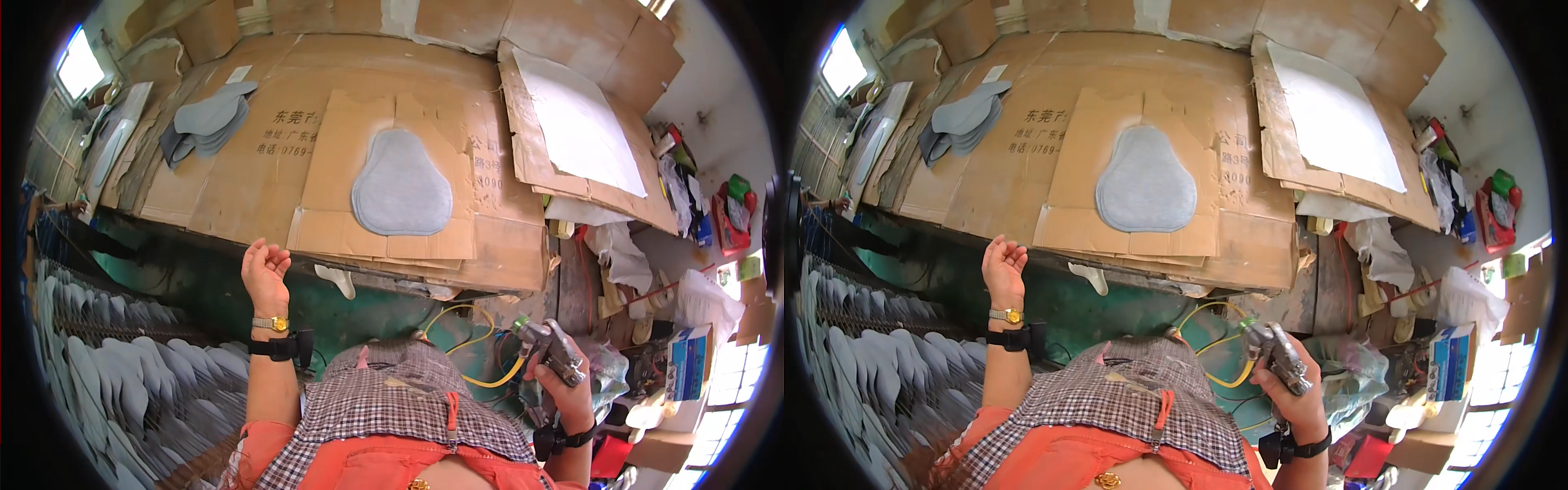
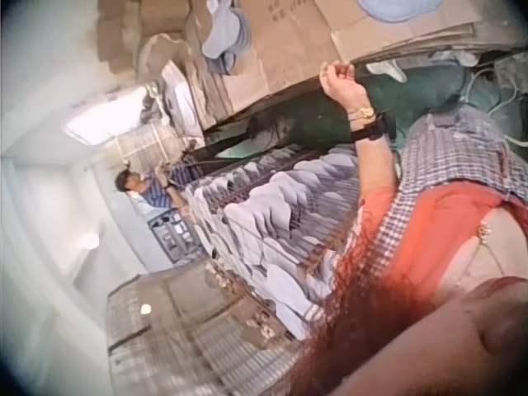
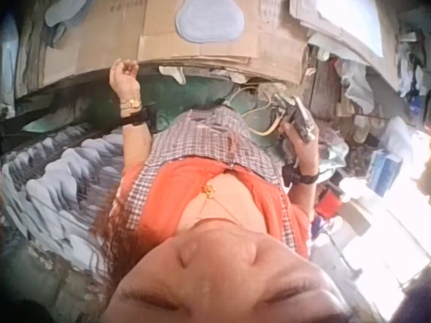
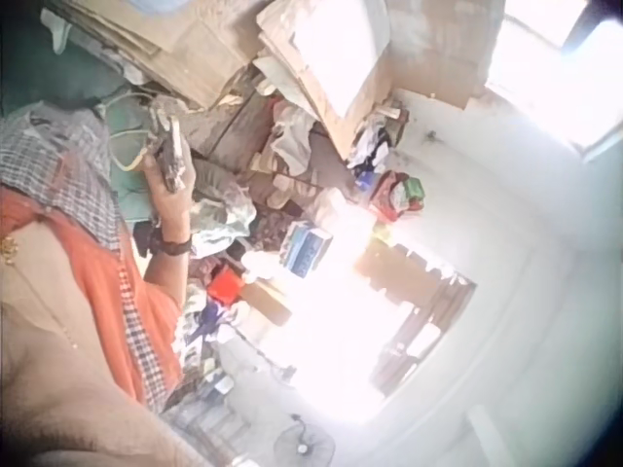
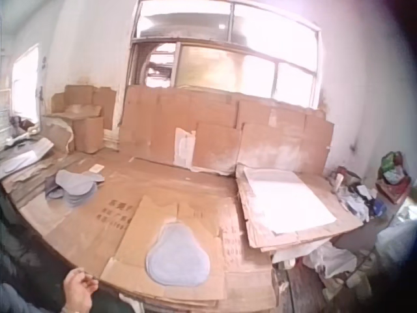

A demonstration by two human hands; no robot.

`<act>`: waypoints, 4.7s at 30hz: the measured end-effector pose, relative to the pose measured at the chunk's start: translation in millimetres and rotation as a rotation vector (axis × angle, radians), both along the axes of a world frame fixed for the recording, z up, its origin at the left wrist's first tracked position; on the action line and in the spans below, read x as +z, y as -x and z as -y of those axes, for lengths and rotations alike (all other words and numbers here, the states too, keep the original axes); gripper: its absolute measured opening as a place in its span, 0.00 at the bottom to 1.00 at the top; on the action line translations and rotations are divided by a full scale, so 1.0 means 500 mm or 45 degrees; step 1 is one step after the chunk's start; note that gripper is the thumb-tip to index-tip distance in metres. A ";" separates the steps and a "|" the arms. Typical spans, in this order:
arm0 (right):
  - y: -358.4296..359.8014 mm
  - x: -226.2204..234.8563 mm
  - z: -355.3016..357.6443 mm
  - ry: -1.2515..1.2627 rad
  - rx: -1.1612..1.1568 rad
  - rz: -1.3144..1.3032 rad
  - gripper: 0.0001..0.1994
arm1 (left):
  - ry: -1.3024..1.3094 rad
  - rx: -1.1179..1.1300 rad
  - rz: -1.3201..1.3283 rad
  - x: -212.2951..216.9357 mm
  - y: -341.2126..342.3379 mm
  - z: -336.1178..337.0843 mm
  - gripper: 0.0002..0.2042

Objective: The person repeatedly picks up gray, heart-shaped fabric pieces from a cardboard surface, sprays them with a handheld spray gun, and places them onto a drying rack. The process is performed one item at a time in a repetitive loop.

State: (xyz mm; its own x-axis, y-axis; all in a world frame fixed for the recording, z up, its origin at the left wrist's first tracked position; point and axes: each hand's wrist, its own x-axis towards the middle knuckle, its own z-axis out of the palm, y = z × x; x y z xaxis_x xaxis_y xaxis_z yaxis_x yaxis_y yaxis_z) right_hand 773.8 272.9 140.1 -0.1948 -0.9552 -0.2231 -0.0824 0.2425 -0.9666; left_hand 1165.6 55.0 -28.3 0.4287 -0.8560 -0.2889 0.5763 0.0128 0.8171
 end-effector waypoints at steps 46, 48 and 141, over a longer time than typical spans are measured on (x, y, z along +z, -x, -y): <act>-0.029 0.022 0.013 0.056 -0.117 -0.199 0.26 | -0.265 -0.580 1.043 -0.334 0.151 0.264 0.08; -0.018 0.023 -0.003 0.013 -0.246 -0.174 0.26 | -0.262 -0.643 1.290 -0.334 0.174 0.286 0.09; -0.164 -0.099 0.423 0.156 1.104 0.100 0.14 | 0.823 1.737 -0.051 0.373 -0.384 -0.211 0.17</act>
